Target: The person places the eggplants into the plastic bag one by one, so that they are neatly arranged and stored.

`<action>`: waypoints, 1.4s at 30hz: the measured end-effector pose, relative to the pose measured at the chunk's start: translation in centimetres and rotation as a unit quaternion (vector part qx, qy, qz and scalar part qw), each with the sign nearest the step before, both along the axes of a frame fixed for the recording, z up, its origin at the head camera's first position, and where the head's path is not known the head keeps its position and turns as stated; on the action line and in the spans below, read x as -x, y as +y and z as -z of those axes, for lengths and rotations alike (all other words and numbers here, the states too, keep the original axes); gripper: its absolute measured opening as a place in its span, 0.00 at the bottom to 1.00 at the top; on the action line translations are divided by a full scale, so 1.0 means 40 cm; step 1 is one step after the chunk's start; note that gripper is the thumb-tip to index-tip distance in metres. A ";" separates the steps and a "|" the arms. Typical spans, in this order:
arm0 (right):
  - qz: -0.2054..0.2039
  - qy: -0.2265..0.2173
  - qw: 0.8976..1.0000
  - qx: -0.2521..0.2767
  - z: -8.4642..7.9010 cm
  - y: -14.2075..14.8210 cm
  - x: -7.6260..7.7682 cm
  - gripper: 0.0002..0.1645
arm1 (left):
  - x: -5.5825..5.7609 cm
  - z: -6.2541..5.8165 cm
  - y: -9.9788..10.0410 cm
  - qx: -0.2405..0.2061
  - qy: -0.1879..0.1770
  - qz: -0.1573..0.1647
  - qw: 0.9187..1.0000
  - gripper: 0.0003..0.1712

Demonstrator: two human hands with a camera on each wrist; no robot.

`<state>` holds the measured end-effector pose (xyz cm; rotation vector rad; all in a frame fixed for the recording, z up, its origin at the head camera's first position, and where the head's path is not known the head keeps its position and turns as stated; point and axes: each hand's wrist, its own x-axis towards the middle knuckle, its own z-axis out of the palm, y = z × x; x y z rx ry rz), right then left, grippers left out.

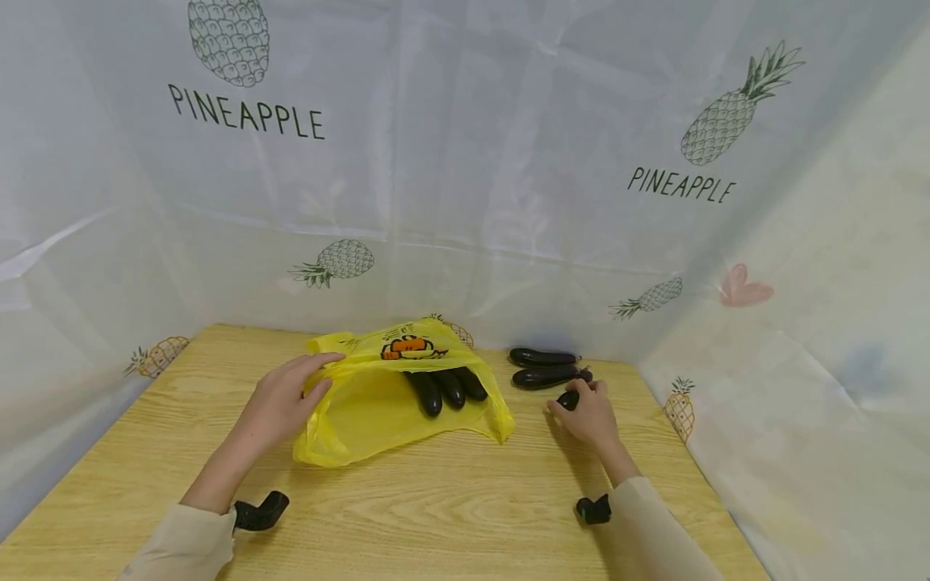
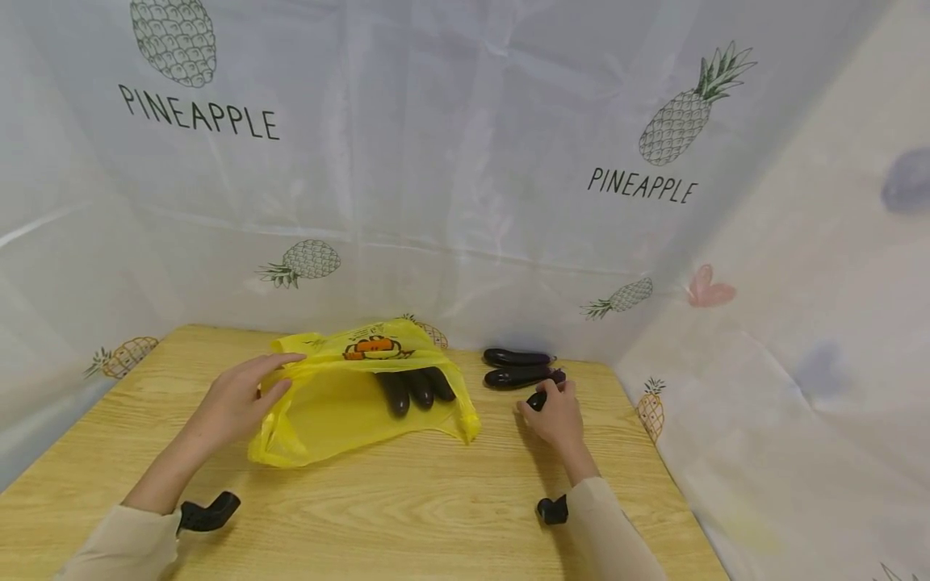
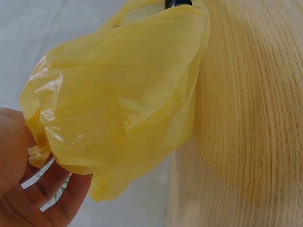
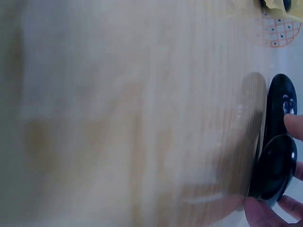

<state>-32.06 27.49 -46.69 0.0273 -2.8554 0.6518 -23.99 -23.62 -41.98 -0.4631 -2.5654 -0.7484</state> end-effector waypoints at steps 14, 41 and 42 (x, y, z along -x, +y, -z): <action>-0.014 0.002 1.000 0.023 -0.005 0.067 -0.058 0.24 | 0.003 -0.001 0.002 -0.007 0.004 0.007 1.000 0.26; -0.027 0.006 0.999 0.018 -0.011 0.150 -0.117 0.32 | -0.001 -0.004 -0.002 -0.002 0.000 0.006 1.000 0.25; -0.026 0.006 0.999 0.023 -0.009 0.152 -0.118 0.32 | -0.001 -0.004 -0.002 -0.003 -0.001 0.006 1.000 0.25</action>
